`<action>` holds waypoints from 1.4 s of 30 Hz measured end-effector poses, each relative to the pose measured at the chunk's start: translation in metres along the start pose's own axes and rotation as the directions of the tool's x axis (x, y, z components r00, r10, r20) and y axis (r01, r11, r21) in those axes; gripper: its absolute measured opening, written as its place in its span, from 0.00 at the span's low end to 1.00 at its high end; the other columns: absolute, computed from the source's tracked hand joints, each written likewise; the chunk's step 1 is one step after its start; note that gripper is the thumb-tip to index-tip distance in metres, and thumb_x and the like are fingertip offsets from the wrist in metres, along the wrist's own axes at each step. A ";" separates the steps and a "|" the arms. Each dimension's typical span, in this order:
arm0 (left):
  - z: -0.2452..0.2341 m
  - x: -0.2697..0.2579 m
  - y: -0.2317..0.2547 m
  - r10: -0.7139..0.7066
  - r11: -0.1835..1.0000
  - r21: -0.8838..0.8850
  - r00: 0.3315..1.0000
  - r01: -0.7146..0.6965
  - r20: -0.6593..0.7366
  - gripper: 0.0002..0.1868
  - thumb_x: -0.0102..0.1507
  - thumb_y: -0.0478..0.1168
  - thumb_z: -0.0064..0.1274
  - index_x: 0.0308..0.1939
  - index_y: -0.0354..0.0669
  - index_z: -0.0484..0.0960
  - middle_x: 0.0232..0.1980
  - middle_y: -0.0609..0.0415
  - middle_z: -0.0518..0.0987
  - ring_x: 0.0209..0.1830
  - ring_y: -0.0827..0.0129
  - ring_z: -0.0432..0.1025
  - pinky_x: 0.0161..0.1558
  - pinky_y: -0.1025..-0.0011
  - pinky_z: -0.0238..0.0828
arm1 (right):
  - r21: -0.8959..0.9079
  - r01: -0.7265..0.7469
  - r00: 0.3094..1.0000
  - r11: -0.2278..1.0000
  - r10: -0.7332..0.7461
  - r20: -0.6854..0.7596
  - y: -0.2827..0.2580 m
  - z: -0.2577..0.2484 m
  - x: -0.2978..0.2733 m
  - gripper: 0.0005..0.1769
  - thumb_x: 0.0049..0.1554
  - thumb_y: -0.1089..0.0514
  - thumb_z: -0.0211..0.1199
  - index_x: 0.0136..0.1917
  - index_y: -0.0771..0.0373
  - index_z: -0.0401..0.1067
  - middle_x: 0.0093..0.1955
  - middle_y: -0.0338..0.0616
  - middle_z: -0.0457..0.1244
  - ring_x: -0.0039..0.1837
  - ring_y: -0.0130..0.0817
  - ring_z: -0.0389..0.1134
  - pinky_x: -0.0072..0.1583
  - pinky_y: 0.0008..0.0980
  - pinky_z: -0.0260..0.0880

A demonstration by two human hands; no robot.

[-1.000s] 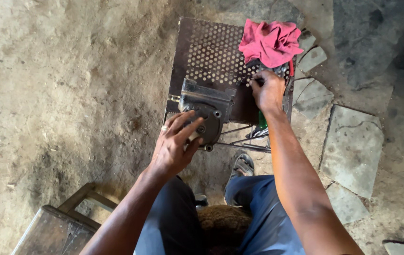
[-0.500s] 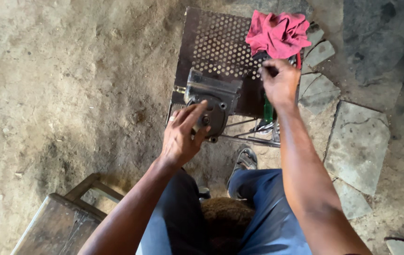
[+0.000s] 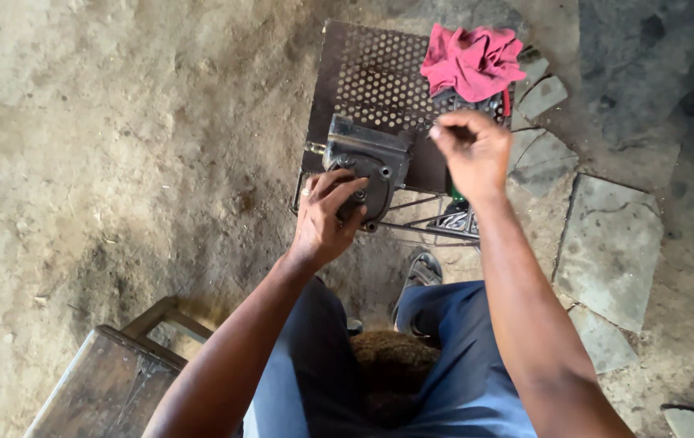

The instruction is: The person sits on a low stool and works on a dark mechanical component placed on a perforated metal stand. They use their hands to manipulate a small circular part on the device, repeatedly adjusting and pressing it. Tools and a pink cloth are visible on the stand nearby.

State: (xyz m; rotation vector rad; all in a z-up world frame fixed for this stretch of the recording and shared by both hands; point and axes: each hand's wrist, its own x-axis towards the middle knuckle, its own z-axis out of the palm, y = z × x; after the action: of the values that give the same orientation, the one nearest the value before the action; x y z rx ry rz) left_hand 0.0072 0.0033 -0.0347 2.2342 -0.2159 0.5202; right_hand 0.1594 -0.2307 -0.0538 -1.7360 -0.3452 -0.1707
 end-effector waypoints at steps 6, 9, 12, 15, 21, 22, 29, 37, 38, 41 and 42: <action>0.010 -0.005 -0.013 -0.154 0.983 -0.107 0.988 0.151 -0.022 0.18 0.54 0.40 0.70 0.42 0.38 0.80 0.56 0.45 0.80 0.57 0.48 0.74 0.58 0.56 0.70 | -0.041 0.111 0.992 0.993 -0.108 0.069 -0.024 0.016 -0.043 0.11 0.55 0.73 0.72 0.50 0.65 0.78 0.52 0.42 0.71 0.53 0.25 0.71 0.55 0.25 0.74; 0.015 -0.009 -0.017 -0.143 0.986 -0.090 0.988 0.138 -0.054 0.19 0.54 0.42 0.71 0.38 0.38 0.77 0.55 0.45 0.80 0.56 0.48 0.74 0.56 0.56 0.71 | -0.061 0.114 0.992 0.992 -0.110 0.067 -0.015 0.022 -0.050 0.12 0.55 0.74 0.72 0.52 0.66 0.77 0.51 0.43 0.71 0.53 0.27 0.71 0.57 0.27 0.73; 0.011 -0.007 -0.013 -0.170 0.984 -0.058 0.985 0.168 -0.022 0.19 0.55 0.43 0.71 0.39 0.37 0.77 0.55 0.45 0.80 0.54 0.47 0.73 0.55 0.56 0.70 | -0.046 0.156 0.982 0.987 -0.149 0.118 -0.012 0.023 -0.046 0.13 0.54 0.74 0.73 0.51 0.67 0.77 0.54 0.45 0.71 0.55 0.30 0.73 0.58 0.29 0.74; 0.002 0.000 -0.005 -0.118 0.993 -0.008 0.993 0.118 0.032 0.21 0.57 0.41 0.68 0.50 0.36 0.81 0.52 0.43 0.79 0.52 0.44 0.72 0.54 0.53 0.68 | -0.053 0.199 0.973 0.978 -0.192 0.126 -0.017 0.027 -0.041 0.13 0.54 0.74 0.73 0.51 0.67 0.77 0.52 0.45 0.70 0.54 0.32 0.72 0.59 0.30 0.74; 0.000 0.000 0.002 -0.012 1.000 0.000 0.999 0.012 -0.035 0.18 0.59 0.39 0.65 0.53 0.41 0.83 0.56 0.43 0.79 0.55 0.46 0.72 0.56 0.55 0.70 | -0.083 0.261 0.957 0.962 -0.246 0.156 -0.024 0.037 -0.041 0.13 0.51 0.72 0.74 0.49 0.64 0.77 0.53 0.46 0.71 0.54 0.34 0.75 0.57 0.29 0.75; 0.002 0.001 0.001 -0.024 1.000 -0.001 0.999 0.024 -0.034 0.18 0.59 0.39 0.65 0.52 0.41 0.82 0.55 0.43 0.79 0.55 0.46 0.73 0.56 0.55 0.70 | -0.103 0.276 0.952 0.956 -0.257 0.165 -0.025 0.037 -0.039 0.13 0.51 0.72 0.74 0.49 0.64 0.77 0.53 0.46 0.71 0.54 0.35 0.75 0.57 0.30 0.76; 0.004 -0.002 -0.003 -0.071 0.997 -0.014 0.997 0.070 -0.013 0.19 0.58 0.41 0.68 0.50 0.41 0.82 0.55 0.45 0.80 0.56 0.48 0.73 0.58 0.55 0.70 | -0.122 0.307 0.936 0.944 -0.276 0.220 -0.024 0.036 -0.036 0.13 0.50 0.72 0.74 0.48 0.64 0.77 0.52 0.45 0.72 0.54 0.36 0.76 0.56 0.31 0.77; 0.003 -0.004 -0.009 -0.068 0.997 -0.023 0.998 0.069 0.013 0.21 0.57 0.39 0.68 0.52 0.42 0.81 0.57 0.44 0.79 0.56 0.47 0.73 0.57 0.55 0.70 | -0.107 0.365 0.909 0.925 -0.330 0.253 -0.016 0.033 -0.034 0.14 0.51 0.73 0.73 0.50 0.64 0.77 0.53 0.46 0.71 0.55 0.38 0.76 0.57 0.31 0.77; 0.002 -0.004 -0.009 -0.077 0.997 -0.028 0.997 0.077 0.016 0.21 0.57 0.39 0.68 0.53 0.42 0.82 0.56 0.45 0.79 0.56 0.47 0.73 0.57 0.56 0.71 | -0.091 0.342 0.912 0.935 -0.307 0.270 -0.015 0.031 -0.035 0.14 0.52 0.74 0.73 0.50 0.64 0.77 0.54 0.46 0.72 0.55 0.37 0.76 0.57 0.31 0.77; 0.000 -0.003 -0.007 -0.075 0.997 -0.032 0.997 0.076 0.023 0.21 0.57 0.40 0.69 0.53 0.43 0.82 0.57 0.44 0.79 0.57 0.48 0.73 0.57 0.56 0.71 | -0.043 0.265 0.918 0.963 -0.238 0.318 -0.018 0.025 -0.033 0.13 0.54 0.75 0.70 0.51 0.63 0.78 0.56 0.46 0.72 0.55 0.36 0.77 0.56 0.30 0.78; -0.001 -0.004 -0.006 -0.077 0.996 -0.031 0.997 0.078 0.024 0.22 0.57 0.40 0.69 0.53 0.43 0.82 0.57 0.44 0.78 0.57 0.47 0.73 0.57 0.56 0.71 | -0.025 0.234 0.916 0.972 -0.212 0.340 -0.020 0.025 -0.033 0.13 0.55 0.75 0.69 0.51 0.63 0.79 0.56 0.46 0.72 0.55 0.35 0.77 0.55 0.30 0.79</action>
State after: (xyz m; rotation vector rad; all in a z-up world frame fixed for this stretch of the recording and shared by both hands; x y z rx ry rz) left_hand 0.0059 0.0080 -0.0403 2.2086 -0.1472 0.4468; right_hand 0.1200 -0.2076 -0.0497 -1.7871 -0.7990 -0.0492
